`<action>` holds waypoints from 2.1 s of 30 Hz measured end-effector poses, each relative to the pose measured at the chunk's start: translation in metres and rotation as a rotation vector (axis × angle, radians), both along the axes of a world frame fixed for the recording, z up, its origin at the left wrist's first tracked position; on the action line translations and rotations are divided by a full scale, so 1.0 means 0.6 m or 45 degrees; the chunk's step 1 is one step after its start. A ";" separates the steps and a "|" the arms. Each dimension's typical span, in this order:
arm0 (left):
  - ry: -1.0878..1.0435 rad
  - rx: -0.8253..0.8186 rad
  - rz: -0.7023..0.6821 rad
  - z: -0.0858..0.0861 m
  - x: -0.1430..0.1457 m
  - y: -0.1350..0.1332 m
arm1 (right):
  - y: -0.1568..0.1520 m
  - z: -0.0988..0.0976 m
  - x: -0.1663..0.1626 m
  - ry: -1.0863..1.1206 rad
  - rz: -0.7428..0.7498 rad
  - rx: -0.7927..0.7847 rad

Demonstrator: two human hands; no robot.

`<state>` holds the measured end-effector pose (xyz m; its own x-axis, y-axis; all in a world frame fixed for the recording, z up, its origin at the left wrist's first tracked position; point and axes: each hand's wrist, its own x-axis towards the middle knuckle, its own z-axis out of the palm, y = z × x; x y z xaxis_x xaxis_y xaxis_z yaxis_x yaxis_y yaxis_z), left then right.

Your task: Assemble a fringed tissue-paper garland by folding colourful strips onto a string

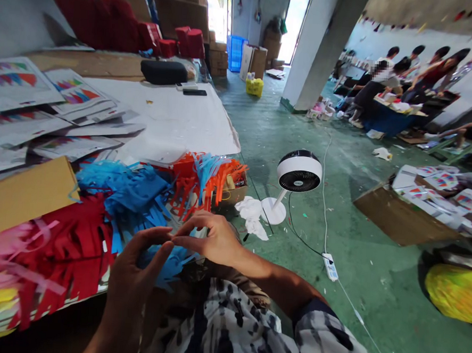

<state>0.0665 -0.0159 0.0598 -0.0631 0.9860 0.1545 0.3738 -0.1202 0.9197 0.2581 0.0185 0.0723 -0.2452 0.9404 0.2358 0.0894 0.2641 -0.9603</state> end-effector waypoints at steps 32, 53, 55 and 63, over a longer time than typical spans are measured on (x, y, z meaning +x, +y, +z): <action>-0.580 -0.510 -0.359 -0.079 -0.023 -0.021 | 0.183 0.090 0.014 0.172 -0.501 0.411; -0.386 -0.336 -0.102 -0.070 -0.101 -0.042 | 0.207 -0.017 -0.042 -1.303 0.040 1.088; -0.407 -0.354 -0.092 -0.074 -0.107 -0.047 | 0.207 -0.010 -0.064 -1.183 -0.044 1.067; -0.590 -0.378 -0.036 -0.084 -0.148 -0.062 | 0.233 0.018 0.023 -0.633 -0.680 0.646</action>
<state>-0.0222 -0.0532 0.0092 -0.0309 0.9852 -0.1683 -0.0781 0.1655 0.9831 0.2719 0.1581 0.0829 0.0113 0.7696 0.6384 0.6982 0.4509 -0.5560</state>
